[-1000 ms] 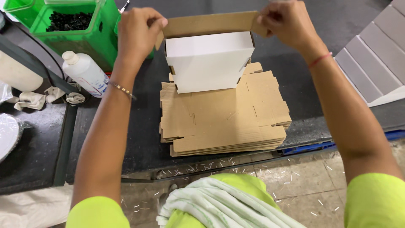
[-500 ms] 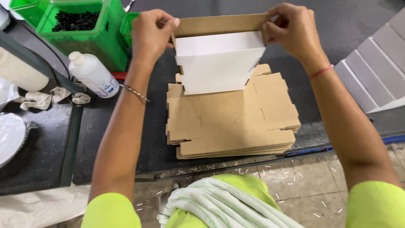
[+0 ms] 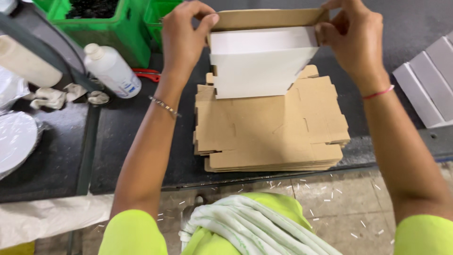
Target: The person folds flat cardboard blanks into open boxes by hand, pressing the side flaps into shape. They insert a white inner box into each folded cardboard outer, then stack the assembled boxes on the workbench and reach for the next flat blank.
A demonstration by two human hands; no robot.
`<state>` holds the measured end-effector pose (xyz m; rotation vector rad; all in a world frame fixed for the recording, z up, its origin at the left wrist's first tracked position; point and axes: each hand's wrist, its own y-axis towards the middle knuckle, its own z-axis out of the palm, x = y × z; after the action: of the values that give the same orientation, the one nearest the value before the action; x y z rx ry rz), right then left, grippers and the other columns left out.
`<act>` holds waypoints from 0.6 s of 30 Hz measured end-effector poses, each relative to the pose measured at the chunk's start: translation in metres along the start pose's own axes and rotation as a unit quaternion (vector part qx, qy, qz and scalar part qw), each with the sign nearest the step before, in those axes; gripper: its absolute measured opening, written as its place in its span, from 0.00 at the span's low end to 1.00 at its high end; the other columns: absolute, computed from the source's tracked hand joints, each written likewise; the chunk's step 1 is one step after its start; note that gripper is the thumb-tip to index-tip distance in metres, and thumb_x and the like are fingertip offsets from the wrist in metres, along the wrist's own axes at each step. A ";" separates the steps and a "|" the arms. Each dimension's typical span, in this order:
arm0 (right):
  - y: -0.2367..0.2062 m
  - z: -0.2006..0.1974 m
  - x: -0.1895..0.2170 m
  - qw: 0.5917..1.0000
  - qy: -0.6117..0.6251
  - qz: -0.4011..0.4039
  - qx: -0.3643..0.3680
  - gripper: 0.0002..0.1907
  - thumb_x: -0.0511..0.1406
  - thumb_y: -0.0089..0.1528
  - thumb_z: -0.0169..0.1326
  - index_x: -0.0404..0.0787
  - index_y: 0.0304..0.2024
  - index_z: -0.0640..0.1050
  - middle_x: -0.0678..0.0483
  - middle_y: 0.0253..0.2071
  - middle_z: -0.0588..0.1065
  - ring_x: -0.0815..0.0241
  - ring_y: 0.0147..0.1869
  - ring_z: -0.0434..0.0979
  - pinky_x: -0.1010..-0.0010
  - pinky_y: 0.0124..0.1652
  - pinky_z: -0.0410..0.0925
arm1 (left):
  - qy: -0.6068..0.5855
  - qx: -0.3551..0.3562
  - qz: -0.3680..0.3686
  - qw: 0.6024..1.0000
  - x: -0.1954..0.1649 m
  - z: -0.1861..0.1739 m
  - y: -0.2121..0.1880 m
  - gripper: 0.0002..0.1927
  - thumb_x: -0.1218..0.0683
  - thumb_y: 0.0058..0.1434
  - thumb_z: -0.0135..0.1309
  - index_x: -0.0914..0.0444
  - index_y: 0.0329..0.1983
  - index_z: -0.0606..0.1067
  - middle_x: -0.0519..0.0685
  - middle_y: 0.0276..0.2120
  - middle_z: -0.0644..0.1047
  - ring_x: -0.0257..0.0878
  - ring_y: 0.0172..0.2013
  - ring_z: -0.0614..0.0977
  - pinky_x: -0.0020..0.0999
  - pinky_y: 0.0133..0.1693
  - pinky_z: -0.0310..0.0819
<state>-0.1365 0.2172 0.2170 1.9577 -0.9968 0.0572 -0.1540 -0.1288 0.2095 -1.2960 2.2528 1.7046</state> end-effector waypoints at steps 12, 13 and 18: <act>-0.056 0.037 -0.029 0.996 -0.029 0.029 -0.077 0.10 0.39 0.76 0.58 0.40 0.50 0.85 0.47 0.70 0.71 0.44 0.77 0.63 0.54 0.73 0.59 | 0.097 0.006 0.026 0.995 -0.003 0.001 -0.058 0.16 0.46 0.76 0.58 0.62 0.39 0.80 0.55 0.61 0.76 0.52 0.65 0.70 0.49 0.66 0.64; -0.055 0.037 -0.031 0.997 -0.012 0.039 -0.068 0.11 0.41 0.77 0.58 0.40 0.49 0.84 0.46 0.70 0.70 0.44 0.75 0.64 0.55 0.71 0.60 | 0.123 0.020 0.031 0.992 0.000 0.001 -0.048 0.20 0.43 0.77 0.56 0.63 0.37 0.79 0.54 0.61 0.77 0.51 0.66 0.70 0.49 0.66 0.63; -0.049 0.028 -0.028 0.997 -0.003 0.050 -0.058 0.14 0.44 0.74 0.61 0.40 0.48 0.84 0.45 0.66 0.71 0.47 0.71 0.67 0.56 0.68 0.62 | 0.157 0.078 0.099 0.979 0.006 0.023 0.011 0.28 0.35 0.76 0.48 0.62 0.38 0.82 0.55 0.53 0.79 0.54 0.58 0.74 0.52 0.60 0.62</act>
<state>-0.1322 0.2268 0.1546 1.8039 -1.0778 0.0485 -0.1750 -0.1135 0.2060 -1.4366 2.7118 1.4199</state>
